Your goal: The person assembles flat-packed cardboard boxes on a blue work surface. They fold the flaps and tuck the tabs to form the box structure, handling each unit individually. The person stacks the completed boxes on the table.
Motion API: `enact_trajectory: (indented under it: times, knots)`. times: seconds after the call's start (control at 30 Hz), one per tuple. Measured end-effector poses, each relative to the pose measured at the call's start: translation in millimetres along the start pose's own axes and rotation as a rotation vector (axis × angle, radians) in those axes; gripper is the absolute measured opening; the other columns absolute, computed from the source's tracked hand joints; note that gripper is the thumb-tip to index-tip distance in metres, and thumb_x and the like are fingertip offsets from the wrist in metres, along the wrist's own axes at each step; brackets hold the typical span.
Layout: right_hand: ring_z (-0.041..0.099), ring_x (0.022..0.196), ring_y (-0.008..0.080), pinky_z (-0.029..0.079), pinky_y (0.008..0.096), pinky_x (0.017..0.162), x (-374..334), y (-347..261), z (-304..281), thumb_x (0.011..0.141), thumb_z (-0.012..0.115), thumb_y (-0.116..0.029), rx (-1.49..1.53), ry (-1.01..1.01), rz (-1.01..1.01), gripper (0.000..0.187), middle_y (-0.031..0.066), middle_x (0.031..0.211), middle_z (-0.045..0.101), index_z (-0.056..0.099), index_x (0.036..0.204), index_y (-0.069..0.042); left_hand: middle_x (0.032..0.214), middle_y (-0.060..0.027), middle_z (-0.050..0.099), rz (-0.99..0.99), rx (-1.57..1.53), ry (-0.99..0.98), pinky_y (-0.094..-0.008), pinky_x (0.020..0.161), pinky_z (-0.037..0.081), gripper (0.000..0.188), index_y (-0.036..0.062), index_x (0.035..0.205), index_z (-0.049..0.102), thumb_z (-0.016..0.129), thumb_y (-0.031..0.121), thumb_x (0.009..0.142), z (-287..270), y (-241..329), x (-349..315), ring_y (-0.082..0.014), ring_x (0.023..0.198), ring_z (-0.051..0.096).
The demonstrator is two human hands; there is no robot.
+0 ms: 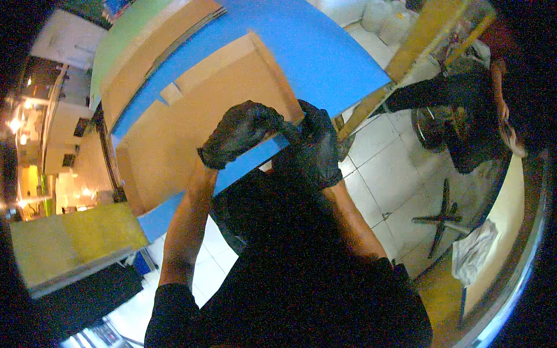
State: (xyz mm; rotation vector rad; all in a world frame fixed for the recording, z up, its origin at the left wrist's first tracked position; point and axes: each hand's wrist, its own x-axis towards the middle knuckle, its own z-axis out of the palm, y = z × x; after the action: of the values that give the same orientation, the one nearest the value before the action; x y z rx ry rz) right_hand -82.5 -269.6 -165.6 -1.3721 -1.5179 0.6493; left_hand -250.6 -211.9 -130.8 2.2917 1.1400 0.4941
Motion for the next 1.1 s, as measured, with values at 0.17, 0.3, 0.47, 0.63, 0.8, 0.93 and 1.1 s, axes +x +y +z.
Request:
enact_trajectory:
  times: [0.17, 0.3, 0.47, 0.63, 0.8, 0.93, 1.1]
  knots:
    - [0.055, 0.082, 0.0227, 0.045, 0.032, 0.073, -1, 9, 11, 0.074, 0.073, -0.015, 0.114, 0.084, 0.145, 0.049, 0.0129, 0.094, 0.059, 0.055, 0.117, -0.001, 0.076, -0.0111, 0.064, -0.322, -0.117, -0.397, -0.0372, 0.065, 0.049, 0.026, 0.0079, 0.088, 0.068, 0.061, 0.031, 0.08, -17, 8, 34, -0.0232, 0.07, 0.062]
    - [0.058, 0.08, 0.0261, 0.047, 0.0323, 0.073, -4, -2, 12, 0.076, 0.069, -0.011, 0.563, 0.095, 0.233, 0.044, 0.0162, 0.096, 0.06, 0.054, 0.115, 0.0, 0.069, -0.0085, 0.061, -0.019, -0.143, -0.504, -0.0335, 0.059, 0.047, 0.028, 0.0048, 0.087, 0.067, 0.06, 0.031, 0.082, -12, 1, 57, -0.0183, 0.06, 0.059]
    - [0.06, 0.071, 0.0238, 0.049, 0.0321, 0.07, -21, -4, 8, 0.074, 0.065, -0.003, 0.433, 0.121, 0.36, 0.038, 0.0182, 0.099, 0.061, 0.059, 0.111, -0.006, 0.066, -0.0095, 0.061, -0.091, -0.258, -0.389, -0.033, 0.059, 0.047, 0.032, 0.0045, 0.084, 0.068, 0.061, 0.036, 0.079, -5, -5, 62, -0.0209, 0.06, 0.059]
    - [0.06, 0.069, 0.0248, 0.05, 0.0377, 0.072, -30, 10, 11, 0.063, 0.063, 0.0, -0.068, 0.254, -0.002, 0.044, 0.0161, 0.081, 0.062, 0.062, 0.106, -0.011, 0.072, -0.0128, 0.061, 0.038, -0.176, -0.193, -0.0365, 0.063, 0.047, 0.029, 0.002, 0.083, 0.065, 0.055, 0.03, 0.082, 4, -7, 60, -0.0251, 0.066, 0.06]
    - [0.06, 0.068, 0.0229, 0.049, 0.0381, 0.076, -14, 5, 4, 0.06, 0.062, 0.0, -0.244, 0.246, -0.246, 0.046, 0.0061, 0.064, 0.057, 0.062, 0.103, -0.014, 0.077, -0.0152, 0.062, -0.087, -0.142, -0.224, -0.0372, 0.067, 0.046, 0.025, 0.0006, 0.085, 0.062, 0.054, 0.025, 0.084, 1, 8, 55, -0.0279, 0.073, 0.06]
    - [0.059, 0.066, 0.0217, 0.048, 0.0364, 0.081, -10, -10, 11, 0.06, 0.061, 0.0, 0.525, 0.307, 0.408, 0.04, 0.0032, 0.06, 0.055, 0.063, 0.097, -0.015, 0.082, -0.0148, 0.063, -0.04, -0.115, -0.211, -0.0355, 0.069, 0.047, 0.021, -0.0012, 0.089, 0.062, 0.053, 0.018, 0.085, 6, 3, 55, -0.0248, 0.076, 0.061]
    - [0.058, 0.065, 0.0208, 0.049, 0.0352, 0.079, -18, 32, 33, 0.06, 0.062, 0.0, 0.244, 0.315, 0.08, 0.036, 0.003, 0.061, 0.054, 0.065, 0.092, -0.015, 0.079, -0.0151, 0.062, -0.069, -0.145, -0.198, -0.0352, 0.068, 0.047, 0.022, -0.0022, 0.085, 0.06, 0.051, 0.018, 0.086, 5, 9, 51, -0.0242, 0.074, 0.06]
